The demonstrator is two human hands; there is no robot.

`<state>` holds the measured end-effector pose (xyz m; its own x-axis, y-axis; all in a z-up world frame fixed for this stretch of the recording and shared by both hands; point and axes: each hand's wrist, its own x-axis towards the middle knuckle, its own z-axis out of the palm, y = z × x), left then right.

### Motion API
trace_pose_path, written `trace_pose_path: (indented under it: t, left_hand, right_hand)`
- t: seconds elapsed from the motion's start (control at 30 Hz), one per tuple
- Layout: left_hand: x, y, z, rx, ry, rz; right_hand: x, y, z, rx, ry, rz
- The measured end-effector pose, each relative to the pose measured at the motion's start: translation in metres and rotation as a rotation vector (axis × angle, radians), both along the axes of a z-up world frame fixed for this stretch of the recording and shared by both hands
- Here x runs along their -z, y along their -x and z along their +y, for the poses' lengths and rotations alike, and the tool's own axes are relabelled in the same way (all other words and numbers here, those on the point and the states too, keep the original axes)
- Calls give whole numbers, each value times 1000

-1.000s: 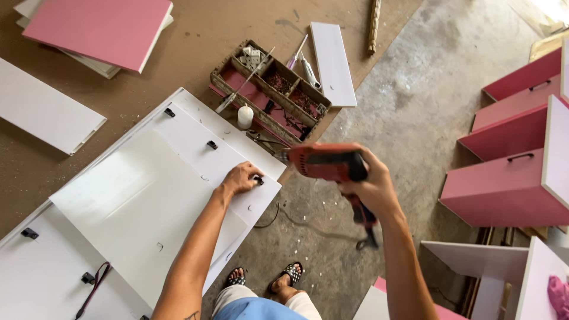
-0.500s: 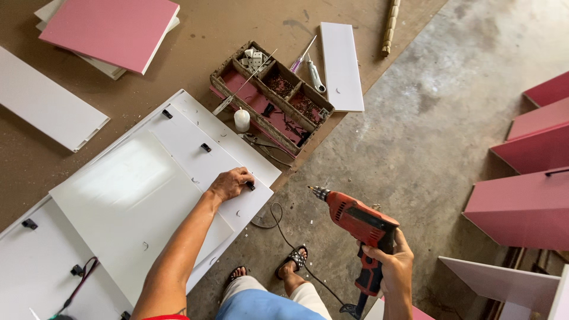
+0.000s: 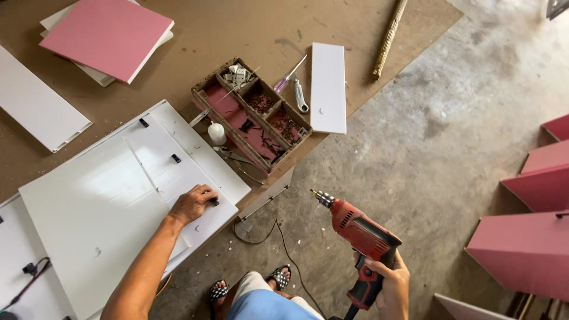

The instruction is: The person uses a corded drill to attach hinges to a white cabinet door. They repeatedly pick up screws and hinges from a nearby box, position them on the door, and drive the screws in. The person also uses a utility knife to trim a hinge and a pen to mark the door surface.

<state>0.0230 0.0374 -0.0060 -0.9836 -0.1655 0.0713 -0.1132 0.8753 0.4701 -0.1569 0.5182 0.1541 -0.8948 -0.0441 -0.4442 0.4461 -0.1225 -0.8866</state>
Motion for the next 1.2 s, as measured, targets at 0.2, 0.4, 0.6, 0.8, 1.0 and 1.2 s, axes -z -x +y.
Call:
trace_pose_path:
  t: [0.2, 0.4, 0.6, 0.8, 1.0, 1.2]
  left_hand:
    - [-19, 13, 5, -127, 8, -348]
    - [-32, 144, 7, -201, -58, 37]
    - [-20, 325, 38, -209, 195, -109]
    - [20, 375, 39, -354, 318, -609]
    - [33, 374, 33, -397, 92, -501]
    - [5, 368, 32, -546, -115, -131]
  right_hand:
    - [29, 36, 48, -48, 279, -67]
    - [94, 62, 78, -143, 767, -147]
    - [103, 100, 87, -320, 1093, -445]
    - [145, 126, 95, -295, 1005, -517]
    - [169, 131, 80, -257, 1020, -409]
    - [159, 132, 67, -408, 971, -354]
